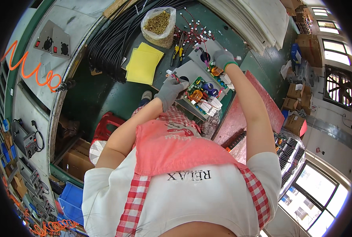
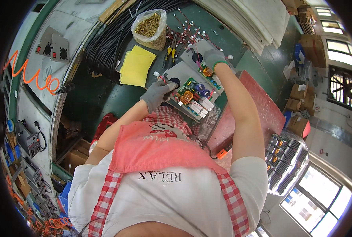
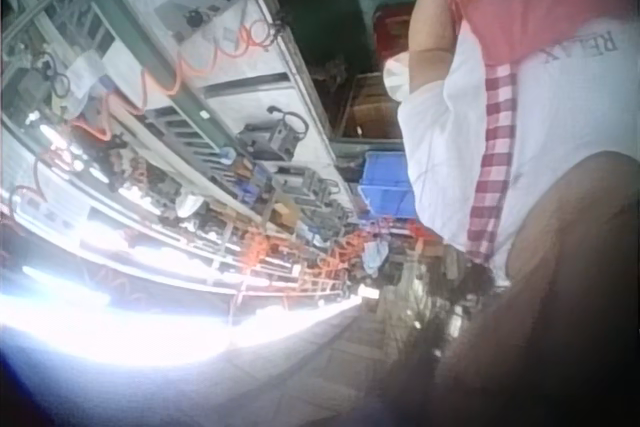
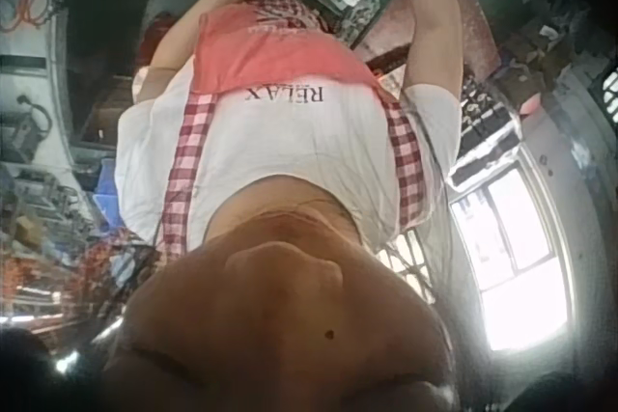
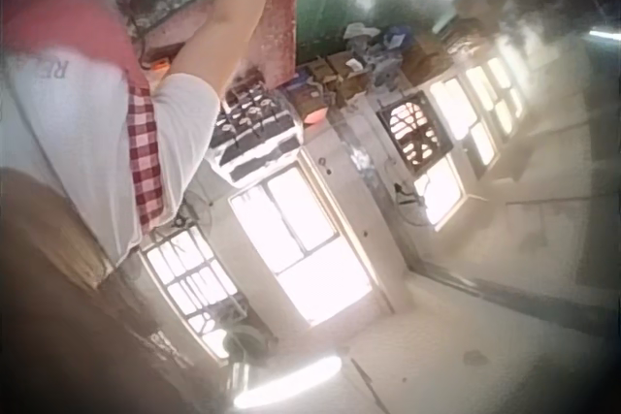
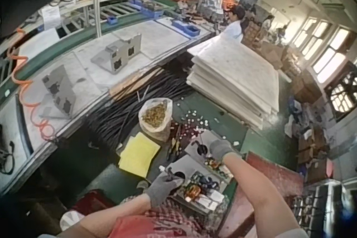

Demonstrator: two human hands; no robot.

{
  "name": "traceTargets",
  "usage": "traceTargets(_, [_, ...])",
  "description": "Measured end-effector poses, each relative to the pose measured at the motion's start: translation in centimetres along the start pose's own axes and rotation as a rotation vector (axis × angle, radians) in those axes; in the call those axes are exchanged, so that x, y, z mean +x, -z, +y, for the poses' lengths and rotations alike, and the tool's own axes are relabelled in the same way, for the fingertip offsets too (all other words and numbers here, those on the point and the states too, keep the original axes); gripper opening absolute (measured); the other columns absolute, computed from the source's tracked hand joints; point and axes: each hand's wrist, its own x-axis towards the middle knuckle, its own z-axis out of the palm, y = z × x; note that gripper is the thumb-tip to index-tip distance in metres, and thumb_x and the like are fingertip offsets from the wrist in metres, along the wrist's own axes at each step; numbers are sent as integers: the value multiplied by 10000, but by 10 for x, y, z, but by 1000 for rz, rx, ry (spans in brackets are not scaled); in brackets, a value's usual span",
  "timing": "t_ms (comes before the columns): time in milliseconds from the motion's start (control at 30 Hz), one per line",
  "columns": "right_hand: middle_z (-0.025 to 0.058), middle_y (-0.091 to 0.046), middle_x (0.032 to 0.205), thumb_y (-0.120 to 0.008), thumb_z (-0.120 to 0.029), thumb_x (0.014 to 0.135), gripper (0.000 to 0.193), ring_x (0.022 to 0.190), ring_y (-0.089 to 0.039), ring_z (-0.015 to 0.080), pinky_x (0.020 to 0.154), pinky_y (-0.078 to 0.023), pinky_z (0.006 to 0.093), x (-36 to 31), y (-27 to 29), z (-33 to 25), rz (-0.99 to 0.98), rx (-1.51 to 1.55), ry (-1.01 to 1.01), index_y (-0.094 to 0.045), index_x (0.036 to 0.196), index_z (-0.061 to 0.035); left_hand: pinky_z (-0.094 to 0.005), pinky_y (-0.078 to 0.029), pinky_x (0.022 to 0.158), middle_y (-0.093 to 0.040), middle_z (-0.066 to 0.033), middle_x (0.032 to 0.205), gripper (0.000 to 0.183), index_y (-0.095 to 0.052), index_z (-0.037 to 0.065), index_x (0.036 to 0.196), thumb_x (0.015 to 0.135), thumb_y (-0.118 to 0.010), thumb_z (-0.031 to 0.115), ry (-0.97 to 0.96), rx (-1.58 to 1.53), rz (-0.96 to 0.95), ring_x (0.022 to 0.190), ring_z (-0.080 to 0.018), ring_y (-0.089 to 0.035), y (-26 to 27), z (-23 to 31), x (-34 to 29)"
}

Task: The person assembles an electronic device by connecting wires and components inside a metal enclosure. They use a screwdriver to secure parts, place yellow insulating pads, and use a heat gun to treat components on a circuit board. The person then places the assembled unit onto a conveyor belt.

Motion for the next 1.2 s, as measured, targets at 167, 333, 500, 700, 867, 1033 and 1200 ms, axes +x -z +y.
traceTargets(167, [75, -694, 977, -743, -213, 736, 193, 927, -652, 268, 789, -511, 374, 17, 2, 15, -48, 139, 98, -726, 913, -136, -207, -385, 483, -594, 1, 719, 220, -642, 27, 951, 864, -664, 228, -13, -17, 63, 528, -64, -487, 1, -2, -2])
traceTargets(333, [78, -695, 937, -777, -217, 708, 194, 884, -653, 261, 779, -499, 363, 22, -16, 37, -53, 412, 163, -731, 878, -136, -205, -392, 488, -596, 11, 723, 212, -641, 37, 955, 865, -660, 227, 7, -39, 85, 535, -61, -494, 4, -3, -1])
traceTargets(500, [81, -691, 927, -782, -227, 711, 206, 876, -652, 258, 772, -500, 363, 22, -5, 23, -79, 336, 199, -724, 887, -136, -208, -390, 485, -589, 9, 696, 193, -647, 45, 931, 862, -660, 225, -10, -56, 84, 520, -62, -491, 2, -8, 2])
traceTargets(700, [79, -681, 948, -779, -220, 708, 220, 921, -638, 262, 803, -491, 369, 21, -16, 38, -39, 424, 142, -714, 907, -152, -207, -412, 505, -595, -14, 773, 204, -639, 21, 950, 866, -666, 204, 31, -55, 3, 619, -76, -531, -13, 3, 0])
traceTargets(867, [76, -637, 1024, -747, -171, 709, 269, 977, -613, 269, 845, -481, 384, -15, -11, 20, 254, 325, 159, -689, 970, -152, -218, -518, 545, -607, -46, 793, 147, -578, 0, 1015, 942, -530, 119, 50, -472, -138, 611, -115, -583, -9, 4, 0])
traceTargets(1033, [79, -647, 992, -708, -107, 754, 281, 938, -613, 171, 830, -484, 301, -82, 30, 4, 455, 927, 318, -677, 1033, -85, -238, -563, 640, -604, -82, 872, 187, -560, -8, 1063, 965, -499, 140, 98, -776, -102, 720, -156, -612, -7, 13, -4])
traceTargets(1200, [46, -646, 1044, -707, -117, 789, 353, 956, -595, 114, 847, -473, 269, -156, 32, -42, 280, 1439, 617, -637, 1122, -25, -243, -578, 658, -603, -96, 902, 220, -551, -5, 1093, 976, -486, 169, 109, -966, -295, 769, -162, -624, -6, 9, -3])
